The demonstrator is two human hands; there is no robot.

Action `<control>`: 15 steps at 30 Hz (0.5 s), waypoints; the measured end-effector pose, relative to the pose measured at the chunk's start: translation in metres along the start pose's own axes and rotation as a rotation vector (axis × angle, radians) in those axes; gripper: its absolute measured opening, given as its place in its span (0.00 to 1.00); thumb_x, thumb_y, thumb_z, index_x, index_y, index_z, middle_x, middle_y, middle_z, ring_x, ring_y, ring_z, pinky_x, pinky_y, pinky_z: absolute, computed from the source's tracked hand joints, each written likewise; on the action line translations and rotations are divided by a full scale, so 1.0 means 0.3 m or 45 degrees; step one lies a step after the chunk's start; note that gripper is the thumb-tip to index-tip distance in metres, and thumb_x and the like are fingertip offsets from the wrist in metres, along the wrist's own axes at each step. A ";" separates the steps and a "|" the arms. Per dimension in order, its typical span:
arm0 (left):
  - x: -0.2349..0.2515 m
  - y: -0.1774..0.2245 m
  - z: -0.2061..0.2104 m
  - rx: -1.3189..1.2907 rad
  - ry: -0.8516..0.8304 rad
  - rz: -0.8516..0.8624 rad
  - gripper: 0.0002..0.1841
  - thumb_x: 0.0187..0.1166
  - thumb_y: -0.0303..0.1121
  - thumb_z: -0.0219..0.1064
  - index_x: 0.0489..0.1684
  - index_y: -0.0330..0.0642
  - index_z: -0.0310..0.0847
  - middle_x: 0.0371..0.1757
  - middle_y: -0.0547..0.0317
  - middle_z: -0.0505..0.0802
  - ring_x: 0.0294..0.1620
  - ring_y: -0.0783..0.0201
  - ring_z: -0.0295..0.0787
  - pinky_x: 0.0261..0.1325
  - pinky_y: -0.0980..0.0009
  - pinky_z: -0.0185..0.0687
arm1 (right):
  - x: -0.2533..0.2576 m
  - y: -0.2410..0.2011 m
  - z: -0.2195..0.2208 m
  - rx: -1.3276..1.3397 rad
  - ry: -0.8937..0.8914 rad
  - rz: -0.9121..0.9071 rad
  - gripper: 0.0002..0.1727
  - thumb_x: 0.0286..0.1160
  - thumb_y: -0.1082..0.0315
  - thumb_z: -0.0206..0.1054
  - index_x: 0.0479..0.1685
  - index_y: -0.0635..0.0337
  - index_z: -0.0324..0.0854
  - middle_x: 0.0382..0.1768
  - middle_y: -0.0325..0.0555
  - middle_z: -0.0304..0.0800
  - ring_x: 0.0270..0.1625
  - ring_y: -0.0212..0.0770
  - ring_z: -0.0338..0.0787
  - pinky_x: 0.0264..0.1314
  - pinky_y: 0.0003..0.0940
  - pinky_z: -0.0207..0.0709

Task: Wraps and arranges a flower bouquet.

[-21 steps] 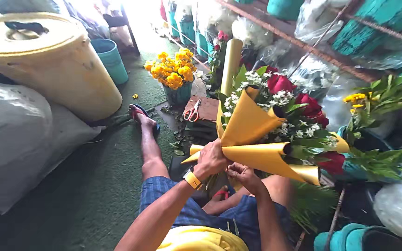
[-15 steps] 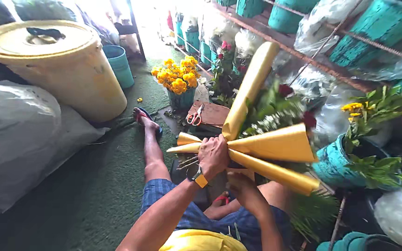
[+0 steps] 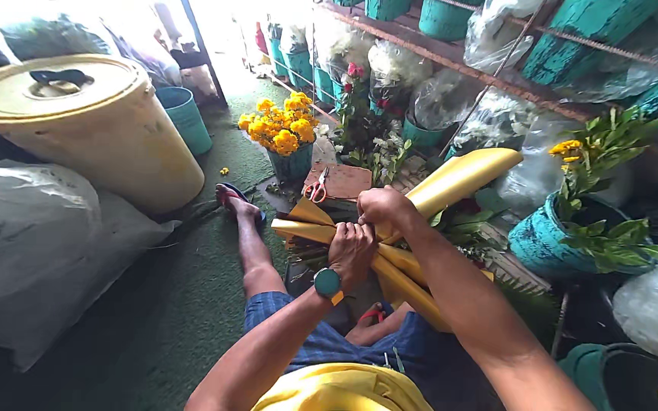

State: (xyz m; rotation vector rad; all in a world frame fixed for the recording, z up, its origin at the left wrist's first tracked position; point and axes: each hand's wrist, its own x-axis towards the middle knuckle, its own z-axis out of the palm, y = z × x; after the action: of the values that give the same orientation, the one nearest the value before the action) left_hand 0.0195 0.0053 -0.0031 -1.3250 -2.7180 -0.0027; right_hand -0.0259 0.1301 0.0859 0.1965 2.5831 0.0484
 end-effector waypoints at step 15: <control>0.049 -0.099 0.078 -0.218 -0.225 -0.165 0.18 0.73 0.48 0.65 0.54 0.50 0.89 0.52 0.53 0.94 0.58 0.52 0.88 0.69 0.47 0.71 | -0.050 -0.141 0.141 -0.129 1.022 -0.214 0.05 0.71 0.73 0.69 0.36 0.55 0.90 0.47 0.46 0.91 0.54 0.52 0.88 0.72 0.61 0.70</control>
State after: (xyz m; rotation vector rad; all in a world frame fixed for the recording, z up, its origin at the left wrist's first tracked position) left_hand -0.0154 -0.0002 -0.0234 -1.2410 -3.0086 -0.1394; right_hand 0.0035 0.0859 0.0546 -0.1094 3.3726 0.2386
